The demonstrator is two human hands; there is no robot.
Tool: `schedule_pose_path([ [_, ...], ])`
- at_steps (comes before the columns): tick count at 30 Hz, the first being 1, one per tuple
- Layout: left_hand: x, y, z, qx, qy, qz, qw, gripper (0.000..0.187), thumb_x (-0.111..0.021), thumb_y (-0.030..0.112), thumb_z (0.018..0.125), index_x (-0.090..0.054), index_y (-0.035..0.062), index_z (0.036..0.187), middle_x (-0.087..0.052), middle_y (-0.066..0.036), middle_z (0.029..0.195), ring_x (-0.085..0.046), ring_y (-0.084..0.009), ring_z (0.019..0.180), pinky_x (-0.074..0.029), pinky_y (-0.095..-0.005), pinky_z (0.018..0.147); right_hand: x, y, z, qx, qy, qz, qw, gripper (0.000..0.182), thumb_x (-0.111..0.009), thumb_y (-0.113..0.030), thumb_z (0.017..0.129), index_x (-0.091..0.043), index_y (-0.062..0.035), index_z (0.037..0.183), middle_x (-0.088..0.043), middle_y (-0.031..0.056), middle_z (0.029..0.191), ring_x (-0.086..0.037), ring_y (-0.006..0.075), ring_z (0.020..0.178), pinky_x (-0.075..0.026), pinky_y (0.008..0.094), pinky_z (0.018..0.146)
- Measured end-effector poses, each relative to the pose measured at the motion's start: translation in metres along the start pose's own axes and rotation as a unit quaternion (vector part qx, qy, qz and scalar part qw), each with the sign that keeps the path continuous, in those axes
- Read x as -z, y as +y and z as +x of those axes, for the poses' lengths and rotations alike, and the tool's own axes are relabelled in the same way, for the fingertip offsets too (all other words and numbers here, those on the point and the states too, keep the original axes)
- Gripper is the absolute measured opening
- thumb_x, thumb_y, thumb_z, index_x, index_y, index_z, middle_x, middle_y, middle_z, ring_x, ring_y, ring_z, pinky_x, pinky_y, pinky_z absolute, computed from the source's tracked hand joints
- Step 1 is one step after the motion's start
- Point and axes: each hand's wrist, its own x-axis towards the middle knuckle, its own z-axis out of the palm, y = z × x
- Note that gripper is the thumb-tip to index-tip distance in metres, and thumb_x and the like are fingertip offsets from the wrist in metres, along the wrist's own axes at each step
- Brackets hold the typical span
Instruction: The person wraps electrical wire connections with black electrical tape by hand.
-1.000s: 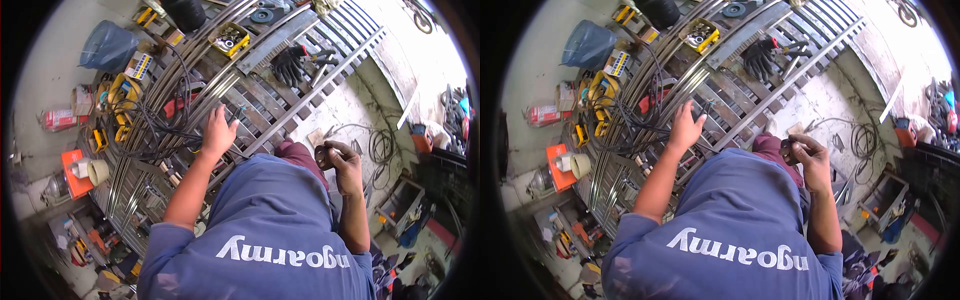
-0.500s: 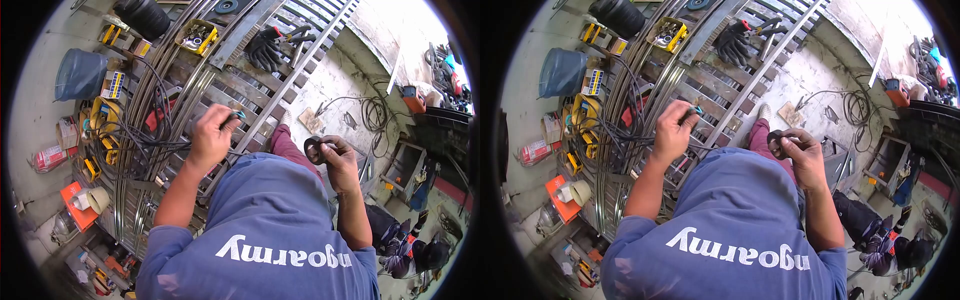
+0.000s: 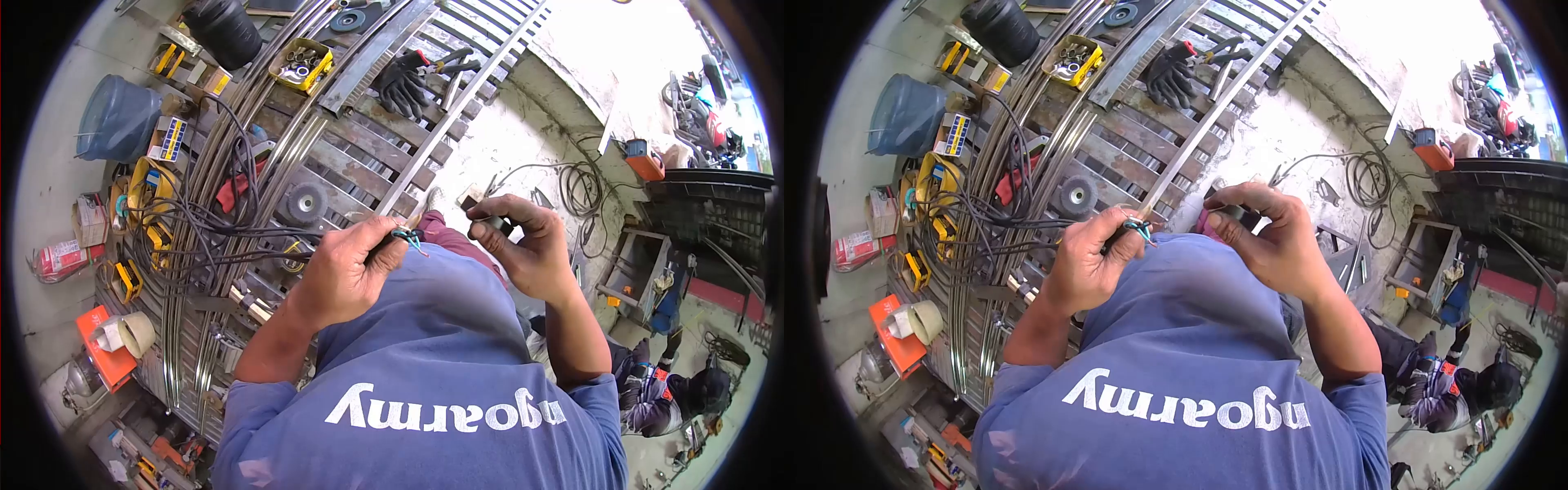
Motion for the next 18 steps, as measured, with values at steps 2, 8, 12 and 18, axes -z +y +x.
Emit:
schedule_pose_path([
  [2, 0.001, 0.005, -0.004, -0.010, -0.013, 0.006, 1.000, 0.018, -0.073, 0.010, 0.113, -0.071, -0.0045, 0.124, -0.078, -0.012, 0.092, -0.075, -0.0215, 0.077, -0.058, -0.0349, 0.072, -0.003, -0.008, 0.000, 0.024, -0.017, -0.033, 0.999, 0.019, -0.089, -0.011, 0.101, -0.084, -0.0032, 0.119, -0.081, 0.0082, 0.100, -0.075, 0.0157, 0.088, -0.059, 0.0327, 0.080],
  [8, 0.001, 0.024, -0.012, -0.002, -0.059, 0.034, 0.998, 0.017, -0.066, 0.012, 0.116, -0.069, -0.0036, 0.121, -0.069, -0.014, 0.087, -0.070, -0.0305, 0.075, -0.054, -0.0405, 0.071, -0.016, -0.018, 0.002, 0.057, -0.039, -0.042, 0.997, 0.024, -0.091, -0.010, 0.097, -0.084, -0.0062, 0.120, -0.081, 0.0091, 0.098, -0.075, 0.0209, 0.084, -0.059, 0.0369, 0.075],
  [12, 0.003, 0.024, -0.019, -0.006, -0.077, 0.015, 0.997, 0.017, -0.063, 0.013, 0.115, -0.067, -0.0032, 0.121, -0.067, -0.014, 0.083, -0.067, -0.0302, 0.070, -0.052, -0.0415, 0.068, -0.016, -0.026, 0.002, 0.080, -0.077, -0.054, 0.992, 0.026, -0.092, -0.015, 0.096, -0.084, -0.0088, 0.121, -0.082, 0.0070, 0.100, -0.078, 0.0223, 0.088, -0.058, 0.0388, 0.075],
  [18, 0.001, 0.030, -0.023, -0.007, -0.082, -0.003, 0.997, 0.022, -0.064, 0.015, 0.113, -0.066, -0.0033, 0.125, -0.070, -0.013, 0.082, -0.074, -0.0298, 0.073, -0.056, -0.0394, 0.070, -0.017, -0.025, 0.003, 0.130, -0.095, -0.080, 0.984, 0.025, -0.092, -0.022, 0.097, -0.084, -0.0123, 0.117, -0.083, 0.0049, 0.102, -0.078, 0.0258, 0.096, -0.055, 0.0415, 0.089],
])
